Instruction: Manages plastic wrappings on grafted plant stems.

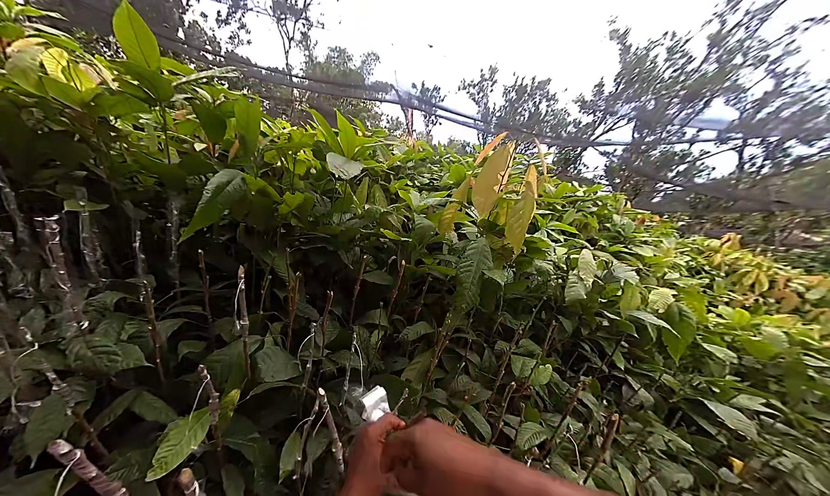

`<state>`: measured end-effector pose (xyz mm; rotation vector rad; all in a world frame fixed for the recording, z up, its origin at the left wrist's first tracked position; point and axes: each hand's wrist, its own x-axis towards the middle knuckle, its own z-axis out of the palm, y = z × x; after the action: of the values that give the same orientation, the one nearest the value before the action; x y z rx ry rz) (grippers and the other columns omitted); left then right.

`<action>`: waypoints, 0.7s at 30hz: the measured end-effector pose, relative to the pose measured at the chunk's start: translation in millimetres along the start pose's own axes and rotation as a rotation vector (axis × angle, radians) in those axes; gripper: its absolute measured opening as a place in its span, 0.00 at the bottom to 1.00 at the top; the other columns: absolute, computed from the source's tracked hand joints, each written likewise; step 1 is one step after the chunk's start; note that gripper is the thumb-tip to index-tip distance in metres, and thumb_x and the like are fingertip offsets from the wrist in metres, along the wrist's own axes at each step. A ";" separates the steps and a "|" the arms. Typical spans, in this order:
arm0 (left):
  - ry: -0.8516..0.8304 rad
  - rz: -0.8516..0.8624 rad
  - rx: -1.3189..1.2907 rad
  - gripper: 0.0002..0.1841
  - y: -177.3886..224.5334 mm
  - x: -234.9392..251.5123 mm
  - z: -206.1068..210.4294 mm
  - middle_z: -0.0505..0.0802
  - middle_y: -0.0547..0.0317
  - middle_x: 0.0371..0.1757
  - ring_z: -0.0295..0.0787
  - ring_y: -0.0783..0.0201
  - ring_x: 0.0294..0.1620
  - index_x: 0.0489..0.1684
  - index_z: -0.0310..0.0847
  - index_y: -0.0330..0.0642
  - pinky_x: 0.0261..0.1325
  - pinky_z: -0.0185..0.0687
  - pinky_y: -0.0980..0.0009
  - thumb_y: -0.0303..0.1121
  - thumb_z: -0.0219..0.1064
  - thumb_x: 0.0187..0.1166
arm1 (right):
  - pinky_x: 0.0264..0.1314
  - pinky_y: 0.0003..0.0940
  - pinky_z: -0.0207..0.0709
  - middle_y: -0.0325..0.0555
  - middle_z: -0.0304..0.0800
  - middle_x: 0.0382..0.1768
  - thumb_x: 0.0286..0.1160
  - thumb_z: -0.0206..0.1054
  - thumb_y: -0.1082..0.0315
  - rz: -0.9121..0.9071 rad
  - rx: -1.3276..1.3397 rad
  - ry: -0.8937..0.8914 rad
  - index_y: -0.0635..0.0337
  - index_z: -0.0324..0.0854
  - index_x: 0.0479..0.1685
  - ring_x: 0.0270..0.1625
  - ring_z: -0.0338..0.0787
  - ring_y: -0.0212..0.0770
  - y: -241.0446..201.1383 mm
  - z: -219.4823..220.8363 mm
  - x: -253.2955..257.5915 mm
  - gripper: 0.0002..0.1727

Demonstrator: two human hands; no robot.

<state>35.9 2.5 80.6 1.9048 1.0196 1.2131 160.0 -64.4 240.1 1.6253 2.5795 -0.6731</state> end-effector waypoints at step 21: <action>-0.055 -0.046 0.021 0.15 13.7 14.6 -18.7 0.96 0.51 0.44 0.95 0.55 0.44 0.54 0.92 0.41 0.55 0.88 0.48 0.39 0.66 0.80 | 0.44 0.50 0.87 0.53 0.93 0.42 0.82 0.65 0.70 -0.105 0.223 0.107 0.57 0.82 0.71 0.37 0.93 0.47 6.6 -18.5 -8.5 0.19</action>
<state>26.2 10.6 104.9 1.9098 1.0447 1.1221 173.4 -62.5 256.7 1.6338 2.7701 -0.9359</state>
